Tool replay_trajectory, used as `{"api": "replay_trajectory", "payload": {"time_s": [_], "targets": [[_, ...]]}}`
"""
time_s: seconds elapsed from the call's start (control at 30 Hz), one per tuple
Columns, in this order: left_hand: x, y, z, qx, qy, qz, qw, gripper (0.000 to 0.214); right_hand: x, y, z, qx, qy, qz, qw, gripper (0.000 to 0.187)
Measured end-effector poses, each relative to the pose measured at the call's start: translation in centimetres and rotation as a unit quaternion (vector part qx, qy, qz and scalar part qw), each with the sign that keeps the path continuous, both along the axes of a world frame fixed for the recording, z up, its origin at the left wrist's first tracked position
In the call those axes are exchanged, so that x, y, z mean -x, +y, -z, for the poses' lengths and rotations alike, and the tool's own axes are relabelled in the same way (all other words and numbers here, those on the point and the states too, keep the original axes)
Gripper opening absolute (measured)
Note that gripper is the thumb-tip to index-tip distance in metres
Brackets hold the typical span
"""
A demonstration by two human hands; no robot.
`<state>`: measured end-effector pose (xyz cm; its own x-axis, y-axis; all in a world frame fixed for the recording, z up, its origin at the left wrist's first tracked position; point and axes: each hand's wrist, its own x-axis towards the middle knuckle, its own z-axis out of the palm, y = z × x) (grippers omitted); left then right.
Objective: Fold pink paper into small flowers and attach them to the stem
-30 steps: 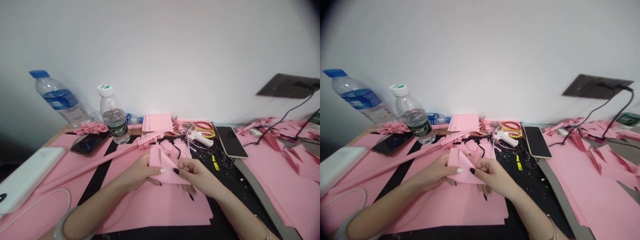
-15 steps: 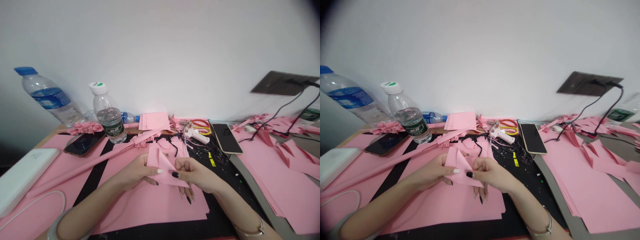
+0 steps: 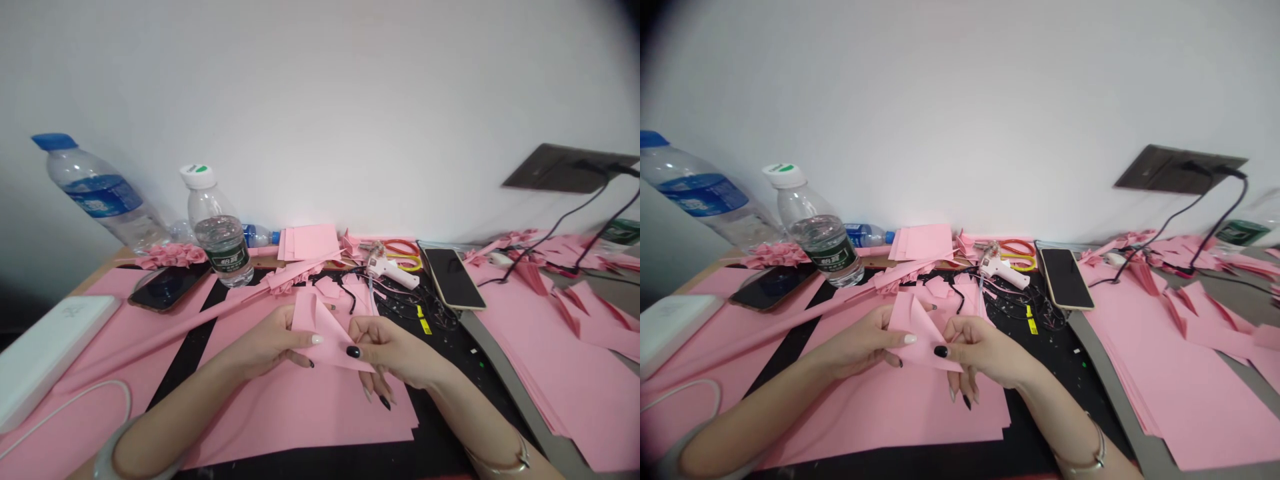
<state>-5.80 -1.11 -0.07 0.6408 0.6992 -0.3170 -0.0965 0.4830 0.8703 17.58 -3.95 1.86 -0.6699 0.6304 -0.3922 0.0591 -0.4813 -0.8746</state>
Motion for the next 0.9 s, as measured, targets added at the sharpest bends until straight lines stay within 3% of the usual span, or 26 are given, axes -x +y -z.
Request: {"api": "replay_trajectory", "payload": {"time_s": [0.57, 0.9], "targets": [[0.1, 0.0, 0.1, -0.014, 0.020, -0.006, 1.000, 0.037, 0.0, -0.1, -0.3, -0.034, -0.048, 0.038, 0.998, 0.038], [0.2, 0.1, 0.5, -0.003, 0.009, -0.012, 1.000, 0.044, -0.2, 0.0, -1.3, -0.056, -0.093, 0.004, 0.994, 0.036]]}}
